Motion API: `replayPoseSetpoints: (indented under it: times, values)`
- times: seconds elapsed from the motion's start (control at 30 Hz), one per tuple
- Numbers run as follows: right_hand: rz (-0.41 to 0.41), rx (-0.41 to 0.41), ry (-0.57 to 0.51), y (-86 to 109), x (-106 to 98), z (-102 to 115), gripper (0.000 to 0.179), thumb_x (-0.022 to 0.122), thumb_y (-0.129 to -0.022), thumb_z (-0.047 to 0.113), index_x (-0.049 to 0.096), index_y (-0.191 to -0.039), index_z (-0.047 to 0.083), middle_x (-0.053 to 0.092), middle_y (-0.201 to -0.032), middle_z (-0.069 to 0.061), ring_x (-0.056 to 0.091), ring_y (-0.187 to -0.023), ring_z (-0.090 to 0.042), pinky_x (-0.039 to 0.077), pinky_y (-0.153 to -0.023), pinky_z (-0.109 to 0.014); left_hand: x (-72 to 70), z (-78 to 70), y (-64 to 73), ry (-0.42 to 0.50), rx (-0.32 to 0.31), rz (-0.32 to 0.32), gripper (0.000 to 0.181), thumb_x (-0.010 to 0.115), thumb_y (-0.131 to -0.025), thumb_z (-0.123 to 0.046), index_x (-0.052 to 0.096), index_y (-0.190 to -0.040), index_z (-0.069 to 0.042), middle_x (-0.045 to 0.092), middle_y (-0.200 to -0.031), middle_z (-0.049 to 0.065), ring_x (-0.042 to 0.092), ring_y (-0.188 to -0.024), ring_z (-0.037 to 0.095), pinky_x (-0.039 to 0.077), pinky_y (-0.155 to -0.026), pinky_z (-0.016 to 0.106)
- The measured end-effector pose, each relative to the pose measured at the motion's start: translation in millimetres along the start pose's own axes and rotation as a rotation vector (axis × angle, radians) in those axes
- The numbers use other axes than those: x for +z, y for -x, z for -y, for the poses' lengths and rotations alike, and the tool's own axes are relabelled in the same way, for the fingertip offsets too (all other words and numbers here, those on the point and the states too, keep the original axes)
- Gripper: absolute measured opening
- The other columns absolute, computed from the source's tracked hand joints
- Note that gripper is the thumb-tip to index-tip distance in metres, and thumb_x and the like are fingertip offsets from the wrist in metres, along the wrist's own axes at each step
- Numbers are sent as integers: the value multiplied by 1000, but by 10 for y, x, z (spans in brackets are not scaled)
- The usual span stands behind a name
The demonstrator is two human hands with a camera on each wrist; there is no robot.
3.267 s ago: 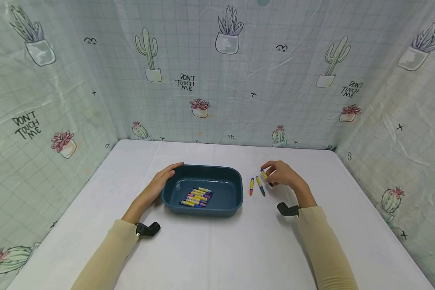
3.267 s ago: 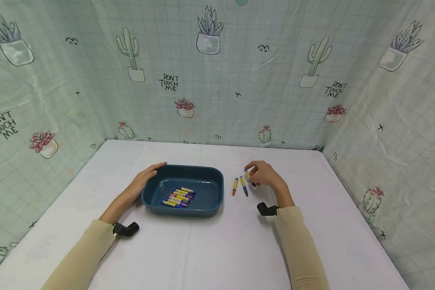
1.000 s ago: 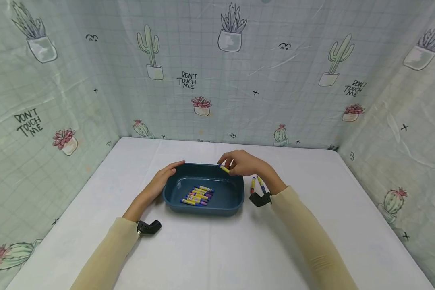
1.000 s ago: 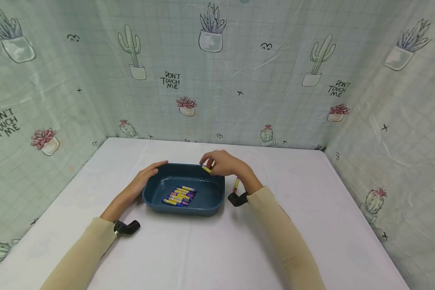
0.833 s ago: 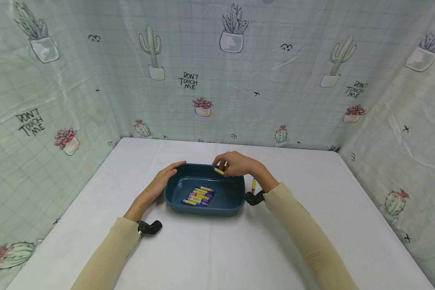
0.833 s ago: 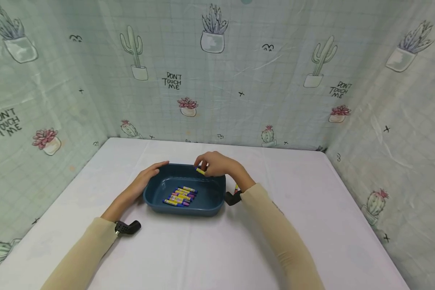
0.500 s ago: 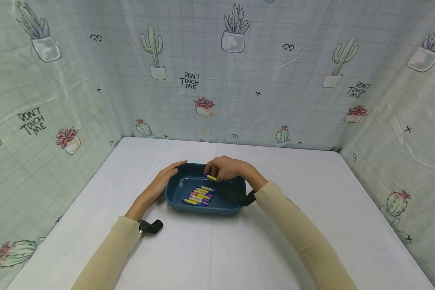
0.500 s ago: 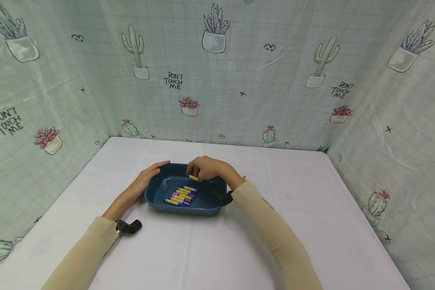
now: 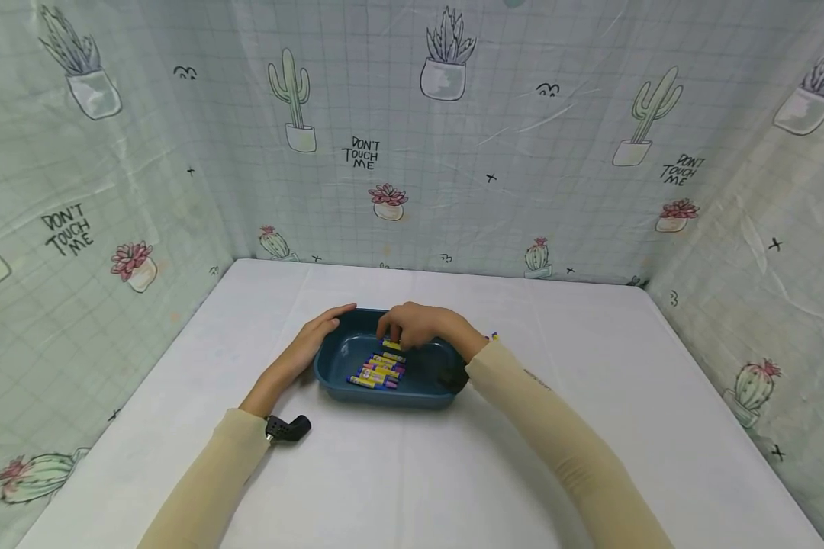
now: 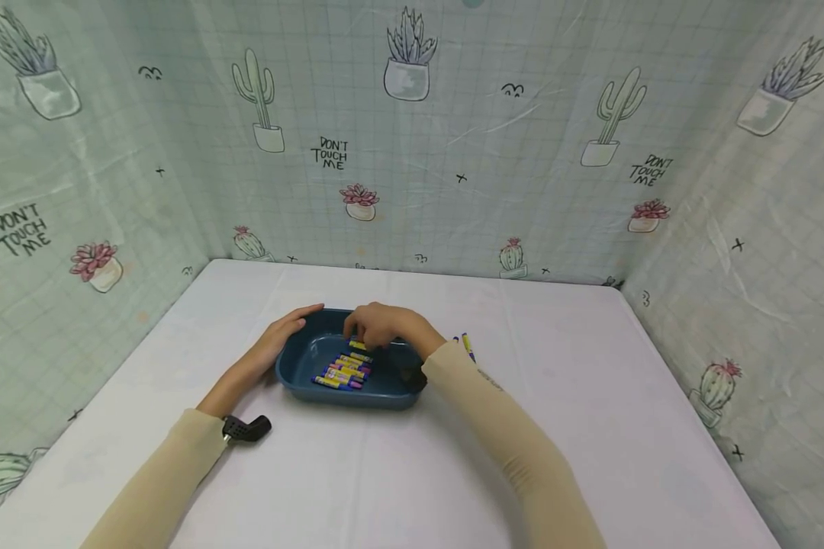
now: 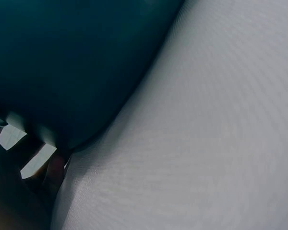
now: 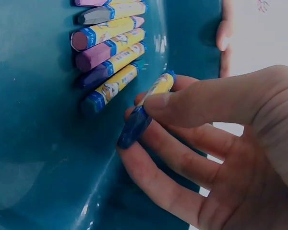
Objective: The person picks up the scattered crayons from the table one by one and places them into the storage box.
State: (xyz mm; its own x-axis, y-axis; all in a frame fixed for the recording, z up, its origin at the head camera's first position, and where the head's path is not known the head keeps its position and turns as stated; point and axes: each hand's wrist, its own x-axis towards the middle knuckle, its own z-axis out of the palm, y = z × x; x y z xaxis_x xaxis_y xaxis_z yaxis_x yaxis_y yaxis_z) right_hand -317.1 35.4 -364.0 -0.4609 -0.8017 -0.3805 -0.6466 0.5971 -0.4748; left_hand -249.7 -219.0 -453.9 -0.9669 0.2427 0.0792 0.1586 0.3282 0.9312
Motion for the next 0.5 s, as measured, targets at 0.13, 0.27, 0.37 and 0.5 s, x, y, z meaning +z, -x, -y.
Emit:
replayPoseSetpoints:
  times: [0.13,0.27,0.37,0.5]
  values:
    - [12,31,13,-44,29,21,50,61,-92,-8,64,-139,11,73,-105,-10,62,-72,-15,51,-65,-25,9,-11,4,-6,-6,3,48,29,-114,-28,41,-160,-20,35,-168,8,23,-160,34,15,-129,61]
    - [13,76,27,-79,57,41,49,61,-94,-6,65,-138,14,71,-112,-9,63,-81,-14,53,-67,-25,12,-24,13,1,-17,0,47,30,-114,-27,41,-160,-21,35,-168,7,23,-160,33,15,-130,61]
    - [17,93,16,-96,71,54,48,62,-94,-5,66,-137,15,70,-112,-9,63,-81,-15,53,-64,-25,6,-32,21,2,-18,-2,47,29,-114,-27,41,-160,-21,35,-169,6,23,-160,33,14,-130,61]
    - [27,99,-2,-109,86,58,47,63,-95,-4,66,-137,16,69,-106,-8,63,-76,-15,55,-61,-26,2,-27,24,5,-9,-1,47,29,-114,-27,41,-159,-19,35,-169,8,22,-160,34,13,-129,62]
